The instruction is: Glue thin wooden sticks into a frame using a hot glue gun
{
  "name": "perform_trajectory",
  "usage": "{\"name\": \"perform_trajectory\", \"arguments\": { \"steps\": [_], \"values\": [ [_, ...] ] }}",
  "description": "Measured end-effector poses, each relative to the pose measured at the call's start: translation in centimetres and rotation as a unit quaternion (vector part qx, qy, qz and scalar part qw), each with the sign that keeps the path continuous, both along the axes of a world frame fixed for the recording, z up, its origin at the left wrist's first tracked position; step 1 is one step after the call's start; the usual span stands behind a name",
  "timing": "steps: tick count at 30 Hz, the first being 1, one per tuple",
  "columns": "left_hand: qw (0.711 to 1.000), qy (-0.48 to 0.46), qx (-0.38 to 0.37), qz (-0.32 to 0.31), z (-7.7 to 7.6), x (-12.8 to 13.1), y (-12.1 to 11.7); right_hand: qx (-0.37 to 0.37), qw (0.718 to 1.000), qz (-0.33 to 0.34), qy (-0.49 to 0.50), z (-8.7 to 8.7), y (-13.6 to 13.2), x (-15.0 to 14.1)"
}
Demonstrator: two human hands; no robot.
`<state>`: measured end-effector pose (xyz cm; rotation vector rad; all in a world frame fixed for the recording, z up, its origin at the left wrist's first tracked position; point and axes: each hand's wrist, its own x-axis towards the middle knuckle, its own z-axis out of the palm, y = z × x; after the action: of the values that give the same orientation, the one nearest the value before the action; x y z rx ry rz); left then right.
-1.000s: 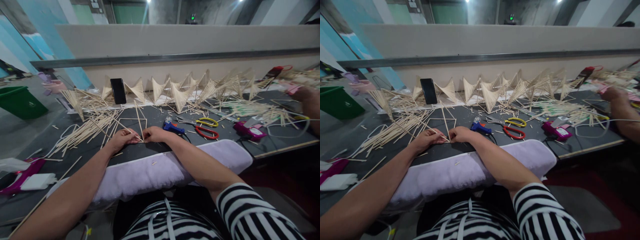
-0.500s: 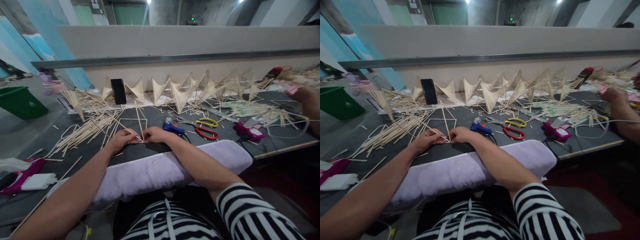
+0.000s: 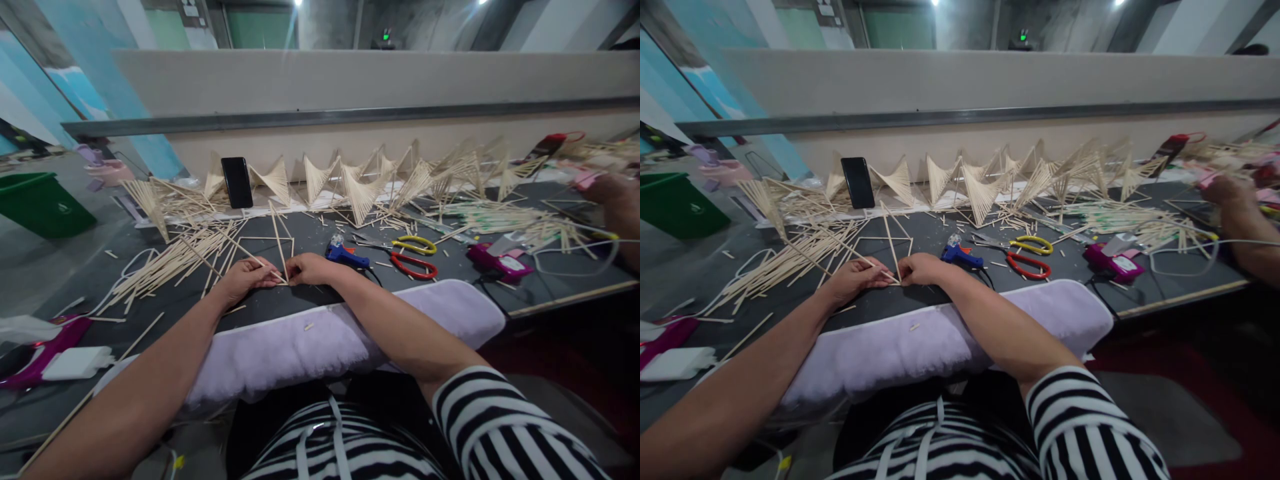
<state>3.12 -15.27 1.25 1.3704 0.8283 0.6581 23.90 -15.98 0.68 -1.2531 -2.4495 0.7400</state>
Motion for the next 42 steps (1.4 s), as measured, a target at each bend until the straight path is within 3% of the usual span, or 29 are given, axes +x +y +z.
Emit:
{"name": "perform_trajectory", "arguments": {
  "steps": [32, 42],
  "values": [
    [1.0, -0.018, -0.012, -0.022, 0.0, -0.2, 0.1, -0.001, 1.0, 0.006, 0.002, -0.1, 0.0, 0.0],
    [1.0, -0.009, -0.009, -0.012, 0.2, -0.2, -0.2, -0.005, 1.0, -0.001, -0.006, 0.9, -0.7, -0.2]
  ]
}}
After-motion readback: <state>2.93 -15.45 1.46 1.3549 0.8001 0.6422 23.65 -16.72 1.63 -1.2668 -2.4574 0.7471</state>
